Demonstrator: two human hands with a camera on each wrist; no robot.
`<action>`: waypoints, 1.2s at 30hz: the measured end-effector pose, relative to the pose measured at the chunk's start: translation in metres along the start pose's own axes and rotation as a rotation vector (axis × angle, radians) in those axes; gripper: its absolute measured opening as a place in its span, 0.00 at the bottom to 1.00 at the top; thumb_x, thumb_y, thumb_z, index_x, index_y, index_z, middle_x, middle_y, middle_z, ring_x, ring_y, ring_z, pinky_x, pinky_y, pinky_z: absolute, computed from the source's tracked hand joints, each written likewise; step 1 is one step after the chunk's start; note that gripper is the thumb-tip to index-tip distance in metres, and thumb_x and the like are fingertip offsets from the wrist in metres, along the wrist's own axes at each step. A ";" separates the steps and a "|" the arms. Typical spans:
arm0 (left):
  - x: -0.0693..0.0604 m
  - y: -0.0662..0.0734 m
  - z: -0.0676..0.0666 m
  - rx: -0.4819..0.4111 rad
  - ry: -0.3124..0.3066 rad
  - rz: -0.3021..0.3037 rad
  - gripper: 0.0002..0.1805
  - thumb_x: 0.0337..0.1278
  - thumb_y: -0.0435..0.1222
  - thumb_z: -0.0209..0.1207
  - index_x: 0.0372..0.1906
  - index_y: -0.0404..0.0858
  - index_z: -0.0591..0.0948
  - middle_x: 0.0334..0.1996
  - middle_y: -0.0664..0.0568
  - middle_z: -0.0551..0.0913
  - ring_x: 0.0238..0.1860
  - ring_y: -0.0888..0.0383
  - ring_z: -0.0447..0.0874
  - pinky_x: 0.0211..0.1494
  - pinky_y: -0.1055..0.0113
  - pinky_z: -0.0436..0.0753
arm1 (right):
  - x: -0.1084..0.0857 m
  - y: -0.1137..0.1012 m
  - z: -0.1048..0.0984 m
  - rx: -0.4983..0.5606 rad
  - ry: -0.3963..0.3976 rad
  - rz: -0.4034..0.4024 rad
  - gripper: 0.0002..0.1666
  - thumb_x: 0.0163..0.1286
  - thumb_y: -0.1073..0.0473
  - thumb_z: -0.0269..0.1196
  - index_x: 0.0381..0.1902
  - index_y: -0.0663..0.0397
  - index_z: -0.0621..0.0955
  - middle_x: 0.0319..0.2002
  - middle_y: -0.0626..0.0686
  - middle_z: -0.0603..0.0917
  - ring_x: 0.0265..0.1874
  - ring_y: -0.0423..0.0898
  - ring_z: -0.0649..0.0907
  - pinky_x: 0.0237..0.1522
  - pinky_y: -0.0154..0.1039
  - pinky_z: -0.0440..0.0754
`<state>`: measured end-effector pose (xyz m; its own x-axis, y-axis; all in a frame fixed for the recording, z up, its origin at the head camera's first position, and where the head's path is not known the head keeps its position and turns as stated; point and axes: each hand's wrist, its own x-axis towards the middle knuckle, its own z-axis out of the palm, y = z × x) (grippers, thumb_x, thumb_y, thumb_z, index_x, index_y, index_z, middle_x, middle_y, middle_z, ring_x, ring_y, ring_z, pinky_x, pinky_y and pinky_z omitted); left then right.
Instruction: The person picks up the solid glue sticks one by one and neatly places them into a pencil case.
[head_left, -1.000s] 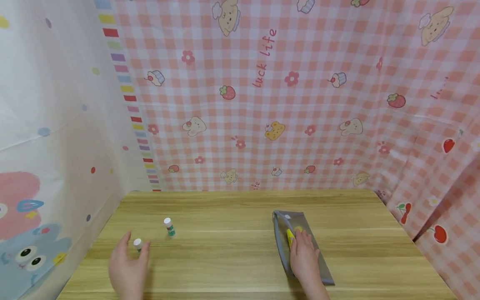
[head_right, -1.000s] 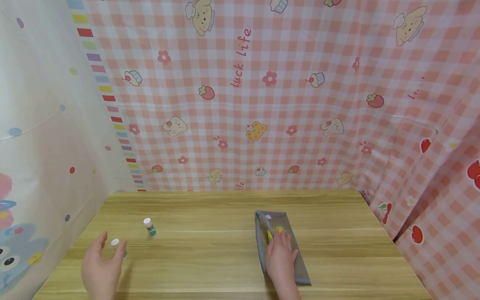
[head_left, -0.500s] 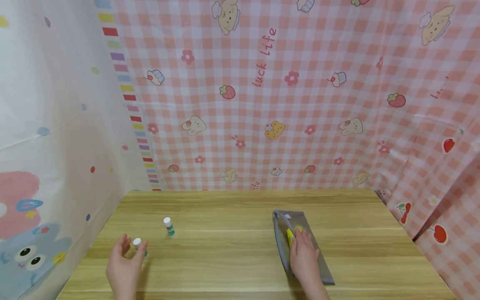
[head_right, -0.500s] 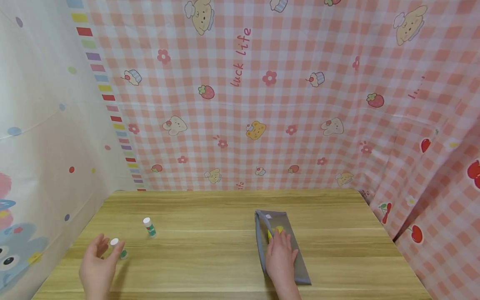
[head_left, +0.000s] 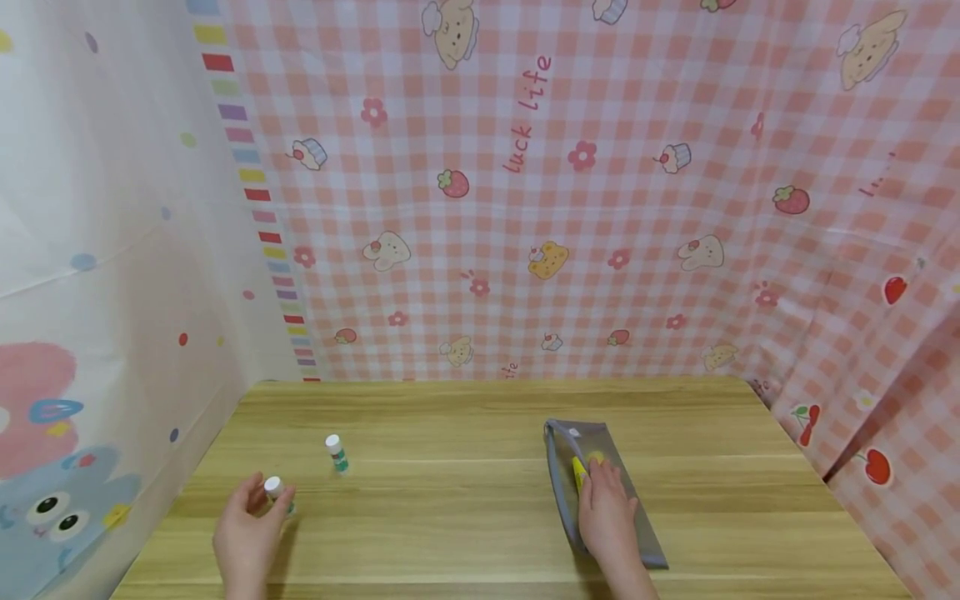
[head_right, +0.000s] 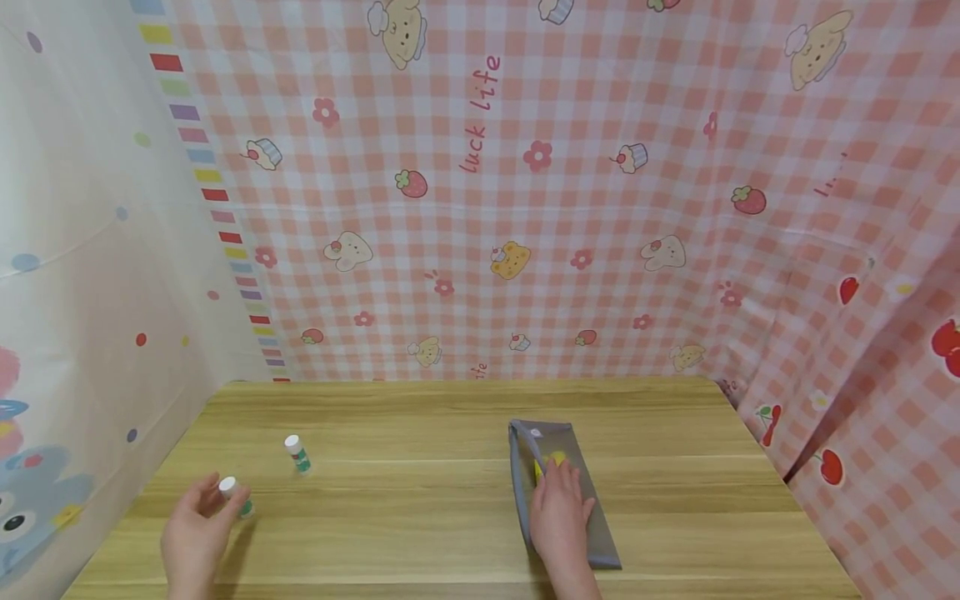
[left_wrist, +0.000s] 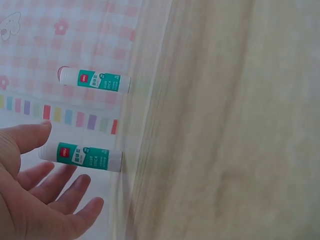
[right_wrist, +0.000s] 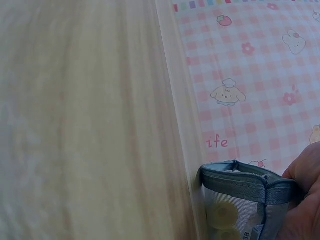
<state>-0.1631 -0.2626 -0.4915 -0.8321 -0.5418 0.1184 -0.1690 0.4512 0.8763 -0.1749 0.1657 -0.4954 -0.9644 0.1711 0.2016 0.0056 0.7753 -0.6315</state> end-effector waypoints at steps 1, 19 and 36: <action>0.000 -0.001 0.000 -0.004 -0.002 -0.003 0.33 0.59 0.33 0.65 0.66 0.23 0.67 0.58 0.25 0.74 0.58 0.32 0.74 0.63 0.42 0.71 | 0.000 0.000 0.000 0.000 0.000 0.000 0.23 0.77 0.65 0.47 0.63 0.77 0.70 0.64 0.79 0.65 0.65 0.76 0.62 0.56 0.83 0.54; 0.004 -0.012 0.002 0.011 0.023 0.006 0.24 0.57 0.32 0.66 0.57 0.25 0.77 0.51 0.30 0.81 0.31 0.86 0.65 0.33 0.90 0.67 | 0.001 0.000 0.001 -0.007 -0.007 -0.001 0.23 0.77 0.65 0.46 0.63 0.78 0.70 0.64 0.79 0.65 0.65 0.76 0.62 0.57 0.82 0.55; 0.007 -0.013 0.004 0.085 0.046 0.020 0.18 0.58 0.31 0.64 0.51 0.23 0.80 0.44 0.32 0.84 0.43 0.46 0.81 0.41 0.73 0.72 | 0.001 0.000 0.000 -0.004 0.001 -0.001 0.23 0.77 0.65 0.47 0.62 0.78 0.70 0.64 0.79 0.66 0.65 0.76 0.63 0.56 0.82 0.55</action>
<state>-0.1686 -0.2690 -0.5042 -0.8112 -0.5628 0.1586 -0.1983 0.5200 0.8308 -0.1757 0.1656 -0.4955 -0.9641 0.1708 0.2031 0.0054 0.7777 -0.6286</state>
